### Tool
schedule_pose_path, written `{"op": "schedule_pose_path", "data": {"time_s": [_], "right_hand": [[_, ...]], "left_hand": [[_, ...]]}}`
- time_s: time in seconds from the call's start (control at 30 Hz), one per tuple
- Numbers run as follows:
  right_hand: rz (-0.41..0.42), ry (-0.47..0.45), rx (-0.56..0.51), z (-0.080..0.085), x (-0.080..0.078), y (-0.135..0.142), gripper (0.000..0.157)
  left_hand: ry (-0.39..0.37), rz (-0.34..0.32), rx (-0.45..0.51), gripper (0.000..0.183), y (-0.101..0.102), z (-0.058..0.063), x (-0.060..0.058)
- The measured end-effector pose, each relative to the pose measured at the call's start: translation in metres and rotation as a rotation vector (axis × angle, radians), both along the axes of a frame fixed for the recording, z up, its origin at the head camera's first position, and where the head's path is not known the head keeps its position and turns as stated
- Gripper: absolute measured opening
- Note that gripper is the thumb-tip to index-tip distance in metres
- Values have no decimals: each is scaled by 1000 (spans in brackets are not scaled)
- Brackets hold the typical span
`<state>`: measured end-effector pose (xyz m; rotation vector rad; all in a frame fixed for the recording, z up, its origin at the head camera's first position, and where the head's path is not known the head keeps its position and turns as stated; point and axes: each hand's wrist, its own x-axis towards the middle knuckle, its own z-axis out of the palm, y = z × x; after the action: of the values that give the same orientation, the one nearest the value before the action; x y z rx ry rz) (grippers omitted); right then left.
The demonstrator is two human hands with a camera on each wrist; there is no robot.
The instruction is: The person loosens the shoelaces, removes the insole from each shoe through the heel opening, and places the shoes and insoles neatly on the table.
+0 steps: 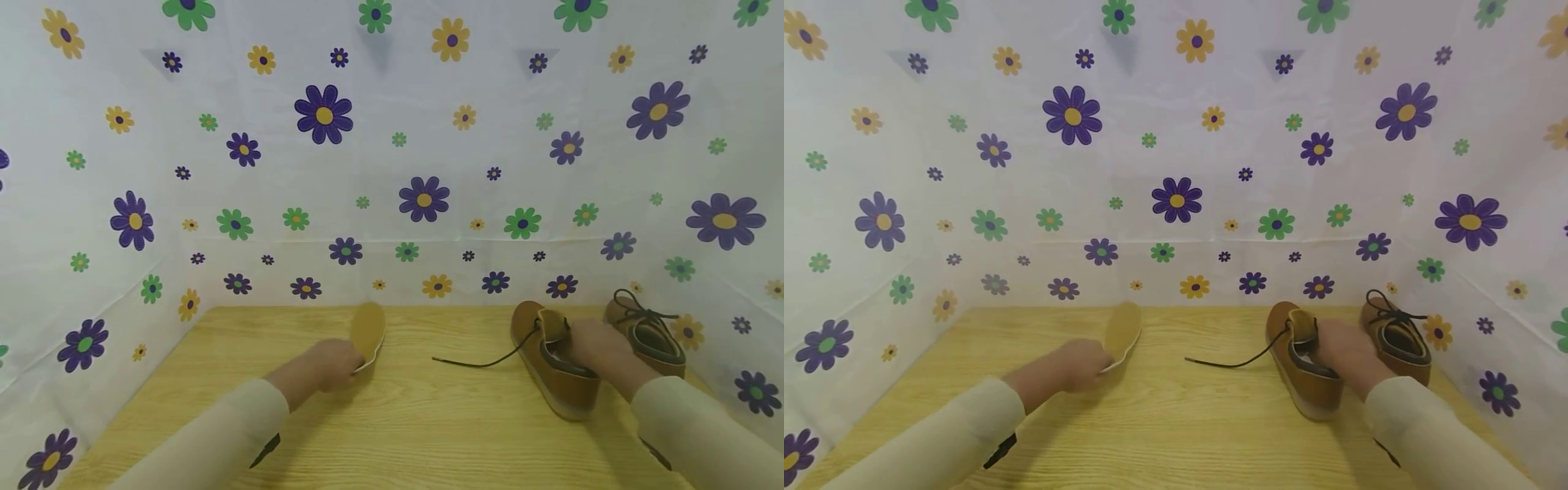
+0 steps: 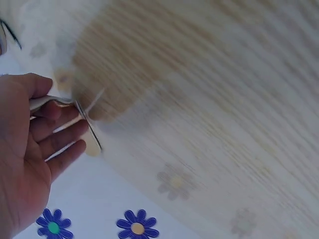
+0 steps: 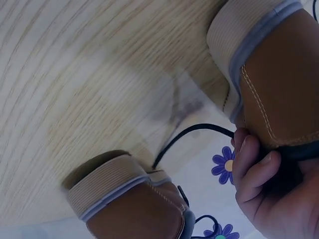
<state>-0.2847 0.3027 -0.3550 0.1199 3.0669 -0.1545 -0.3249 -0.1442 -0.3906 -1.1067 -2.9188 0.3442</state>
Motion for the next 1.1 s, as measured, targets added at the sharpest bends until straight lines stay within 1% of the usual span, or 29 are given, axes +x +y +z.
{"op": "schedule_pose_path", "data": {"time_s": [0.1, 0.17, 0.2, 0.3, 0.4, 0.47, 0.53, 0.57, 0.63, 0.7, 0.77, 0.83, 0.93, 1.1], "right_hand": [[23, 25, 18, 2, 1, 3, 29], [47, 88, 20, 4, 1, 2, 23], [58, 126, 17, 4, 2, 0, 23], [110, 272, 33, 4, 1, -6, 26], [189, 474, 94, 0, 1, -14, 23], [236, 526, 99, -4, 2, -18, 19], [303, 558, 95, -7, 2, -22, 20], [327, 546, 77, -9, 1, -24, 21], [347, 492, 32, -11, 0, -27, 24], [359, 486, 32, -12, -2, -29, 27], [331, 454, 36, -13, -3, -30, 30], [296, 410, 36, -14, -4, -30, 34], [254, 350, 31, -15, -4, -29, 40], [213, 281, 13, -17, -5, -27, 40]], "left_hand": [[51, -29, -14, 38, 4, 0, 8], [67, -28, -10, 45, 8, 1, 12], [65, -22, 0, 48, 11, 1, 15], [46, 21, 26, 55, 19, 4, 22], [41, 68, 40, 54, 28, 4, 25], [41, 91, 46, 52, 33, 4, 24], [33, 117, 45, 50, 39, 2, 22], [22, 137, 38, 51, 42, 2, 20], [12, 195, 23, 56, 48, 2, 16], [19, 267, 13, 61, 53, 1, 10], [51, 328, 21, 61, 56, -2, 3], [88, 367, 28, 59, 57, -6, -4], [131, 391, 27, 55, 57, -13, -12], [162, 368, 33, 44, 56, -26, -16]]}}
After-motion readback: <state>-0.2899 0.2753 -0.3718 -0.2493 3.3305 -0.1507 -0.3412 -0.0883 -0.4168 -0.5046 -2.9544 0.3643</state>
